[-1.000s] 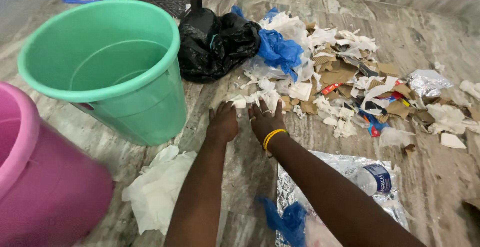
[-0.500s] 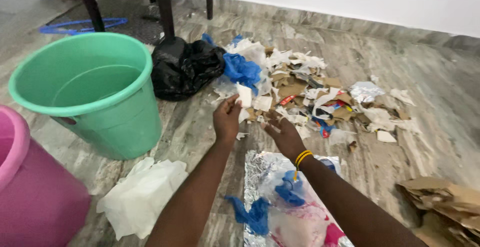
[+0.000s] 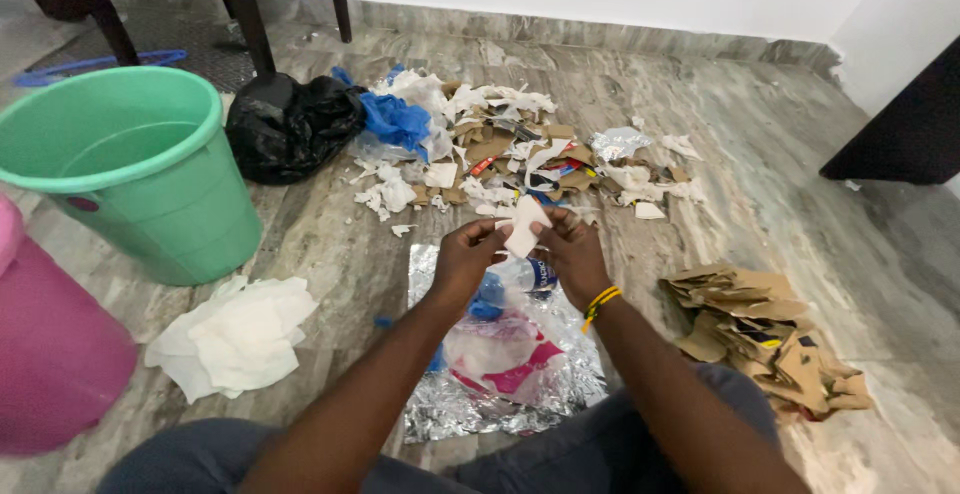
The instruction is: The person sits on the floor and sorts through a pile of mixed waste, separating white paper pieces from cardboard and plastic. They repeatedly pick up paper, fold it, and place it into a neat stack, while leaving other materials aside.
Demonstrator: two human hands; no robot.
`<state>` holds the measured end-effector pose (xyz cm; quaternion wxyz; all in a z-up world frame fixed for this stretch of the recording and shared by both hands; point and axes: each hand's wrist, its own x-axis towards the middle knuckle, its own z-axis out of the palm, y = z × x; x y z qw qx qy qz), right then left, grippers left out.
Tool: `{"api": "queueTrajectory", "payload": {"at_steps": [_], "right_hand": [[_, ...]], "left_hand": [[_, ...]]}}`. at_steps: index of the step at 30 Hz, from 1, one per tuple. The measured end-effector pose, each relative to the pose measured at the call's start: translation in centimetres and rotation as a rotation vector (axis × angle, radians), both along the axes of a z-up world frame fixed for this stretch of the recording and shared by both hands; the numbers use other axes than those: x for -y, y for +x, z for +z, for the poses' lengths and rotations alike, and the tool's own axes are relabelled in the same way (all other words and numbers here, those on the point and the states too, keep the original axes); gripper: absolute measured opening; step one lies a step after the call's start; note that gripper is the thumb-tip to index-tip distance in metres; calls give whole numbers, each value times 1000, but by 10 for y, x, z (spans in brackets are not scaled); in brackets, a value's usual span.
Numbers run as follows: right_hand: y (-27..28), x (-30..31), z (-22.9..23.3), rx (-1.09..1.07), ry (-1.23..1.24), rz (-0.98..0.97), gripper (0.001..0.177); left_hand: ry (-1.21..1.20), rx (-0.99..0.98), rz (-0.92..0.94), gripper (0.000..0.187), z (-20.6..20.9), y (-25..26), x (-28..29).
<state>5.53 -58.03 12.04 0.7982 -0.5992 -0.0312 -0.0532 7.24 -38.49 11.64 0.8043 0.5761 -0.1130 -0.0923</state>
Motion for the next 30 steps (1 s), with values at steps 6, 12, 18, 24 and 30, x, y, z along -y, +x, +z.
{"api": "queueTrajectory", "payload": {"at_steps": [6, 12, 18, 24, 30], "right_hand": [[-31, 1, -29, 147, -230, -24, 17], [-37, -4, -39, 225, -278, -7, 14], [-38, -3, -41, 219, -263, 24, 12], [-42, -1, -31, 327, -244, -20, 13], [-48, -9, -20, 446, -303, -95, 15]], "left_hand": [[-31, -220, -125, 41, -11, -32, -7], [-129, -255, -128, 44, -22, -42, -11], [-202, -351, -119, 46, -15, -44, -12], [-221, -378, -119, 41, -10, -42, -15], [-157, -250, -88, 37, -25, -36, -11]]}}
